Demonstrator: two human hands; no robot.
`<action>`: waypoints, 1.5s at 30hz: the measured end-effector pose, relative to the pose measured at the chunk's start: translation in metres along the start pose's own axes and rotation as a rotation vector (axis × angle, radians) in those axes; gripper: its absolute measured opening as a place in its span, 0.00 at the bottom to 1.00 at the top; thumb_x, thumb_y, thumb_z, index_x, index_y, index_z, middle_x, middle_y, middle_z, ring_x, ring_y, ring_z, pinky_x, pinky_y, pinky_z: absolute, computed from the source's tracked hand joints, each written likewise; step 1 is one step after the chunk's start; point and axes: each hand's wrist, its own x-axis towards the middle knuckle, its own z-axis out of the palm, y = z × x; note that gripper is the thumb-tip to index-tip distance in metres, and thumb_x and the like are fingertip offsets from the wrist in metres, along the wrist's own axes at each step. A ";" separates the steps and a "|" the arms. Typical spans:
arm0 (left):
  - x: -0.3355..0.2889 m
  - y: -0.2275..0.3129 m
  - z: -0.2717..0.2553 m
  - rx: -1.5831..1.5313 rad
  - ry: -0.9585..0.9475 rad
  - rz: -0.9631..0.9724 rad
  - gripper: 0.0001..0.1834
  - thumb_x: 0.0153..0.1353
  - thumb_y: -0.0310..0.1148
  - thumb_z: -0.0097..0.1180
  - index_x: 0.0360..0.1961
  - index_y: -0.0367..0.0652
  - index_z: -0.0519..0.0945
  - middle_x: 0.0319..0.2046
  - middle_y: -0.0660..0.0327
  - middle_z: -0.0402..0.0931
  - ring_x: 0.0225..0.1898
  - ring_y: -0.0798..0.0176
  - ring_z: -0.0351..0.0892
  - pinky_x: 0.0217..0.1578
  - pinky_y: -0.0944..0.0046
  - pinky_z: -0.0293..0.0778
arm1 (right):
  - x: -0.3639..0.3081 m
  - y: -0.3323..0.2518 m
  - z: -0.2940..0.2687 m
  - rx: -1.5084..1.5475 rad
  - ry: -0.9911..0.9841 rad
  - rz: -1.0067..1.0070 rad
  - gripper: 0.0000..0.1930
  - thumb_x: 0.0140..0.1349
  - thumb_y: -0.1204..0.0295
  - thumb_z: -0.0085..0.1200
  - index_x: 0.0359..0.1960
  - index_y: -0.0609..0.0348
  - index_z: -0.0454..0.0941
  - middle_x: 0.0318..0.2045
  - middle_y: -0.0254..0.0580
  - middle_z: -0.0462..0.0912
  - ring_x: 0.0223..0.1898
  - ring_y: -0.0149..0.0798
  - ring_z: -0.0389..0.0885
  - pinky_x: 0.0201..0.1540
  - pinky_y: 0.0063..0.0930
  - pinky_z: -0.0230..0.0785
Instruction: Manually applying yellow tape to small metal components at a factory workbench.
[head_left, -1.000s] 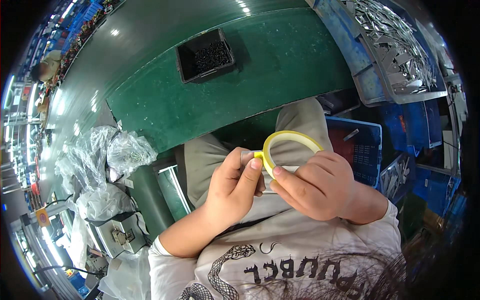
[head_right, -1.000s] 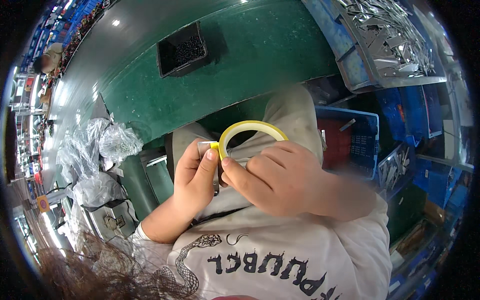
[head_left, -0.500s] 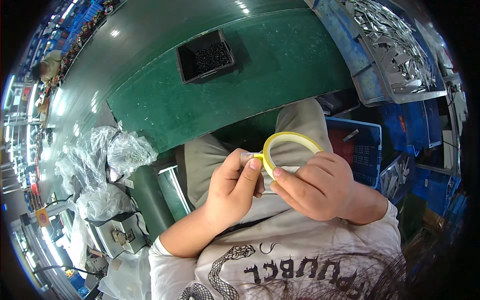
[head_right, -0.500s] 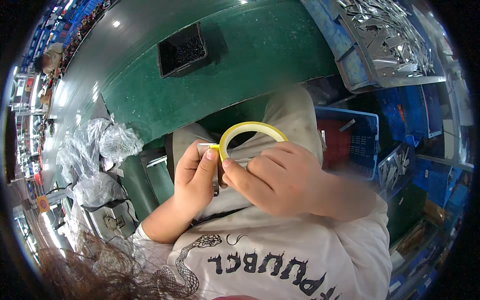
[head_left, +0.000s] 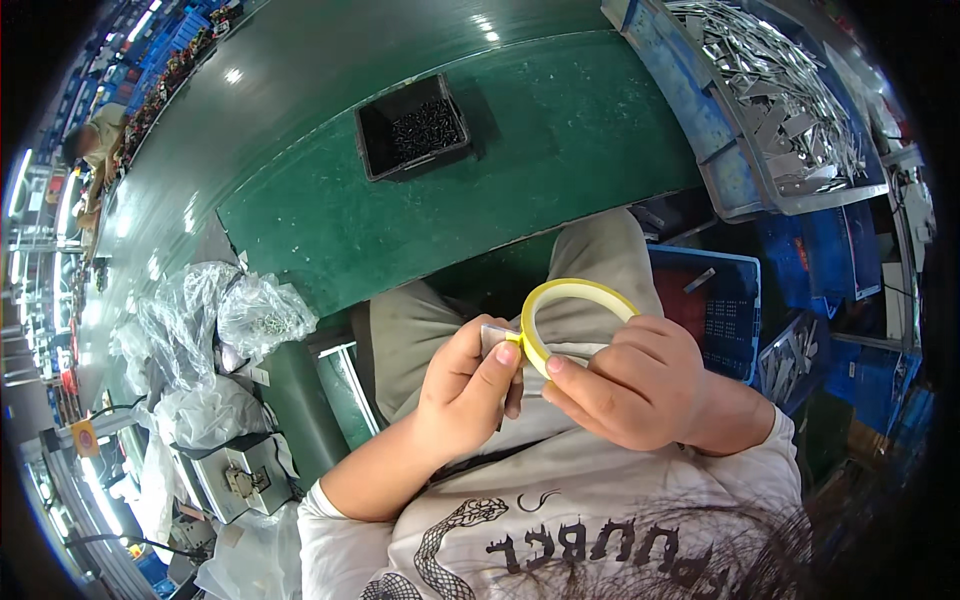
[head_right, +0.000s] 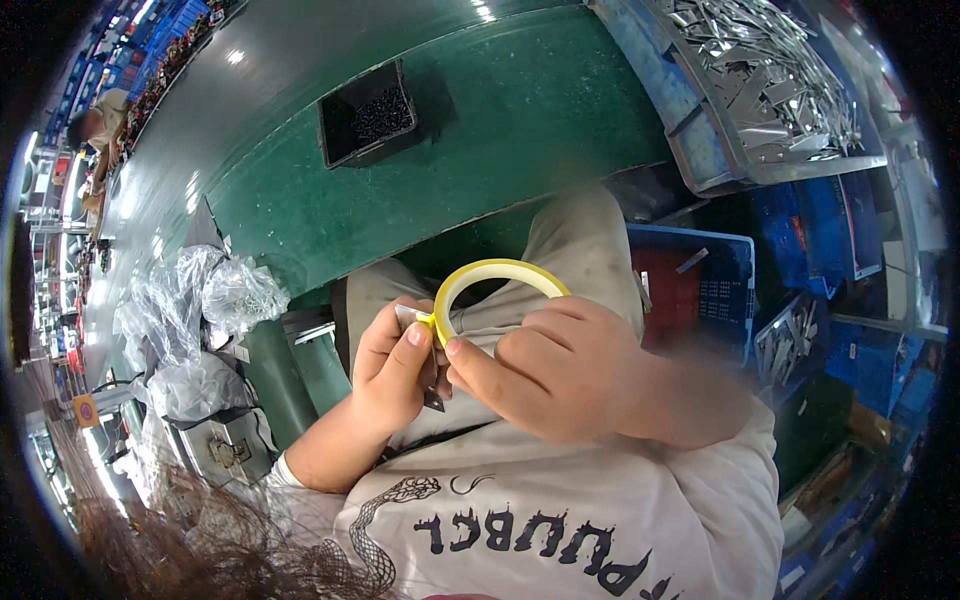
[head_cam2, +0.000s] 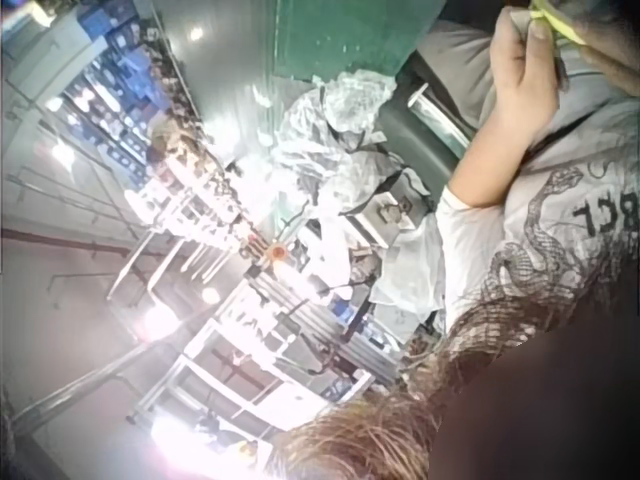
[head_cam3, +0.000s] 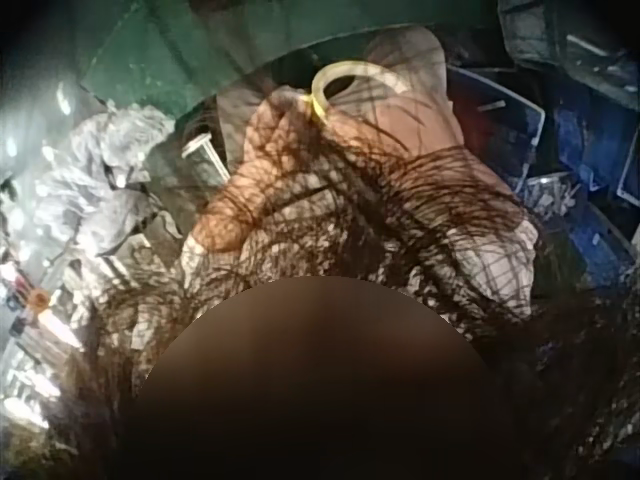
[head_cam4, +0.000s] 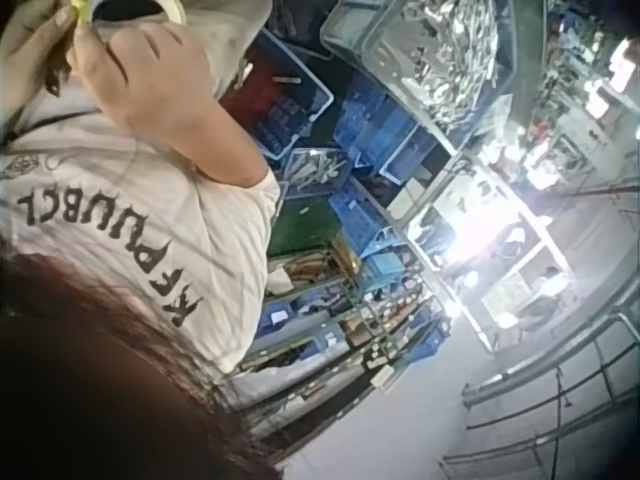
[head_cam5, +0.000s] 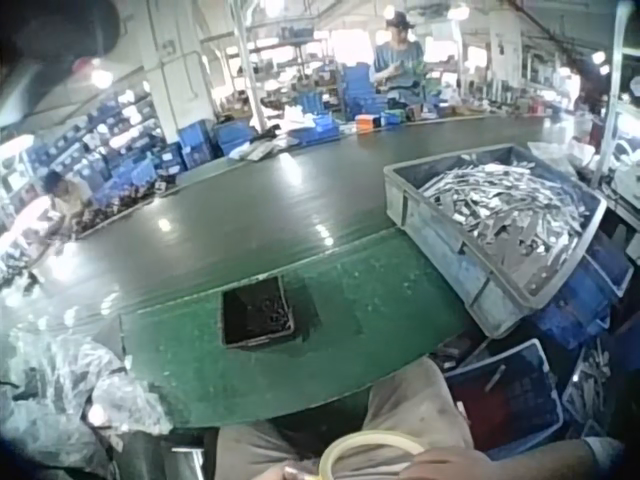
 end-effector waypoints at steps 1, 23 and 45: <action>0.000 0.000 0.001 -0.032 0.010 -0.002 0.07 0.75 0.30 0.43 0.42 0.38 0.71 0.27 0.65 0.71 0.20 0.74 0.69 0.21 0.74 0.68 | 0.000 0.000 -0.001 -0.001 0.000 0.000 0.23 0.44 0.71 0.73 0.45 0.57 0.81 0.24 0.26 0.70 0.19 0.29 0.67 0.23 0.23 0.59; 0.016 0.007 -0.004 0.886 0.089 0.518 0.25 0.53 0.15 0.59 0.55 0.28 0.73 0.35 0.59 0.72 0.25 0.70 0.68 0.23 0.70 0.64 | 0.000 0.002 0.000 -0.043 0.026 -0.005 0.22 0.46 0.70 0.72 0.45 0.57 0.81 0.24 0.26 0.70 0.20 0.29 0.67 0.24 0.23 0.58; 0.015 -0.015 -0.009 0.809 0.101 0.492 0.26 0.61 0.15 0.54 0.58 0.34 0.59 0.33 0.57 0.73 0.25 0.70 0.69 0.24 0.69 0.66 | -0.004 -0.001 0.003 -0.116 -0.012 -0.010 0.20 0.48 0.70 0.71 0.43 0.58 0.81 0.23 0.27 0.68 0.19 0.28 0.65 0.23 0.23 0.57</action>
